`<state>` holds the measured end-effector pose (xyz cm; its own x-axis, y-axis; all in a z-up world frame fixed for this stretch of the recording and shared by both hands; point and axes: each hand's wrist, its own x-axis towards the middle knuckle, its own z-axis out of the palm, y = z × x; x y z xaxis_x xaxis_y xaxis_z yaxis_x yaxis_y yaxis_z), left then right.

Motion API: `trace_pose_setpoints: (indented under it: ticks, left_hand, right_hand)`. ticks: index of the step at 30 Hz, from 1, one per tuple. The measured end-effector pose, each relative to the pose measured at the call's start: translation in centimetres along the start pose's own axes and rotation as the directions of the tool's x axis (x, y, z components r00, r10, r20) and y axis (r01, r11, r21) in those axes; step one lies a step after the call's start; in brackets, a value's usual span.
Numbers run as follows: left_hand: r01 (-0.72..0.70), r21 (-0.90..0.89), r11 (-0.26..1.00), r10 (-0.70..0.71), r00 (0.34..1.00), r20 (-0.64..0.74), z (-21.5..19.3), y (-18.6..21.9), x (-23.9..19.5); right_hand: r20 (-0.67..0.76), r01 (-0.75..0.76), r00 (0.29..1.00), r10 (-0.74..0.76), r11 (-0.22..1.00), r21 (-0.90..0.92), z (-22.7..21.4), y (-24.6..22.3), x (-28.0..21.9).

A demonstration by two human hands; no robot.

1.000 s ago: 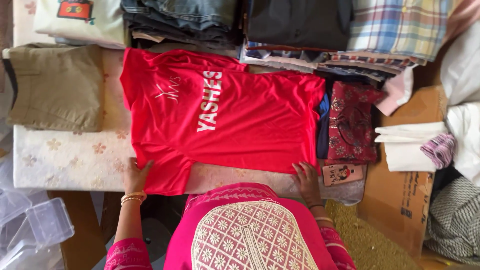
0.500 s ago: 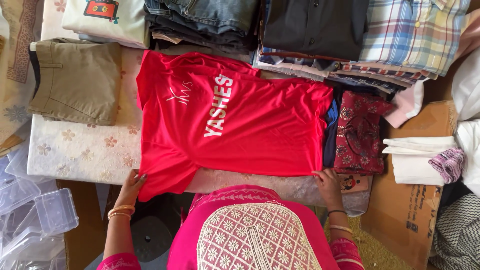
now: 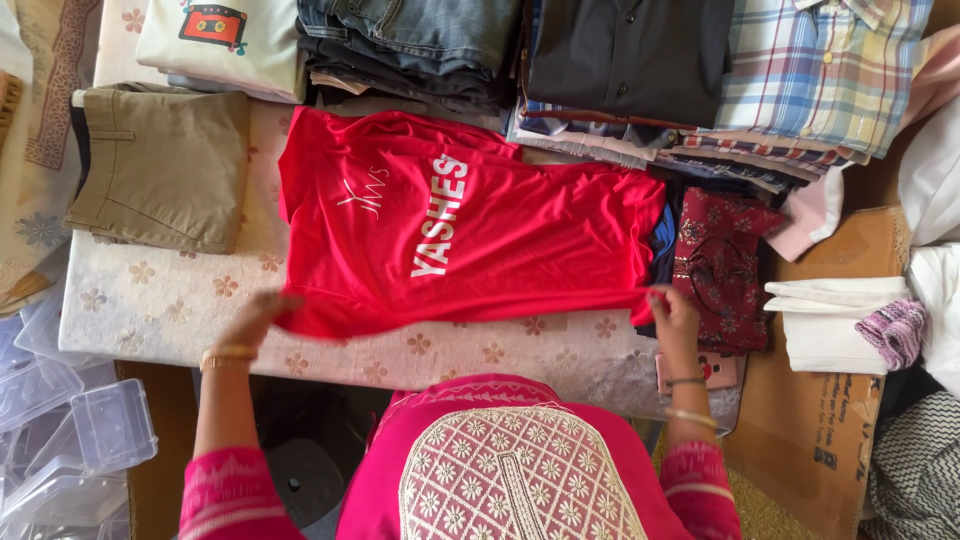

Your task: Folding a red t-shirt and organizing a stack of laundry.

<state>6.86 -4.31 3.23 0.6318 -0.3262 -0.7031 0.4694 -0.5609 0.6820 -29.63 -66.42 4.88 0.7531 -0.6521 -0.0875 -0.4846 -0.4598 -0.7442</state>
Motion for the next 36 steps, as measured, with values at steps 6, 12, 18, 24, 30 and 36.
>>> trace_pose_setpoints:
  ticks: [6, 12, 18, 24, 30, 36]
  left_hand:
    - [-0.294, -0.391, 0.872, 0.28, 0.956, -0.094, 0.6, 8.4, 9.6]
    - [-0.436, -0.166, 0.885, 0.397, 0.891, -0.222, 2.0, 6.4, 18.3]
    - [-0.22, 0.608, 0.763, 0.573, 0.665, -0.478, 2.0, 1.3, 13.0]
    - [-0.094, -0.094, 0.991, 0.036, 0.873, -0.487, 3.3, -1.9, 10.1]
    - [-0.181, -0.277, 0.944, 0.044, 0.898, -0.438, 2.9, -4.3, 13.1]
    - [-0.328, -0.453, 0.829, 0.109, 0.89, -0.443, 4.8, 0.5, 11.0]
  right_hand:
    - [-0.131, 0.135, 0.977, -0.168, 0.965, -0.226, 1.4, 1.3, 8.8]
    - [-0.127, 0.077, 0.986, -0.104, 0.977, -0.2, 3.8, 2.3, 11.3]
    - [-0.084, 0.309, 0.936, -0.342, 0.911, -0.274, 3.9, 0.1, 8.2]
    - [-0.221, -0.104, 0.975, 0.018, 0.919, -0.381, 4.0, -1.6, 6.5]
    - [-0.334, 0.082, 0.926, -0.174, 0.958, -0.273, 3.8, -4.7, 4.4]
    - [0.161, 0.466, 0.877, -0.453, 0.715, -0.521, 6.5, -2.6, 0.3]
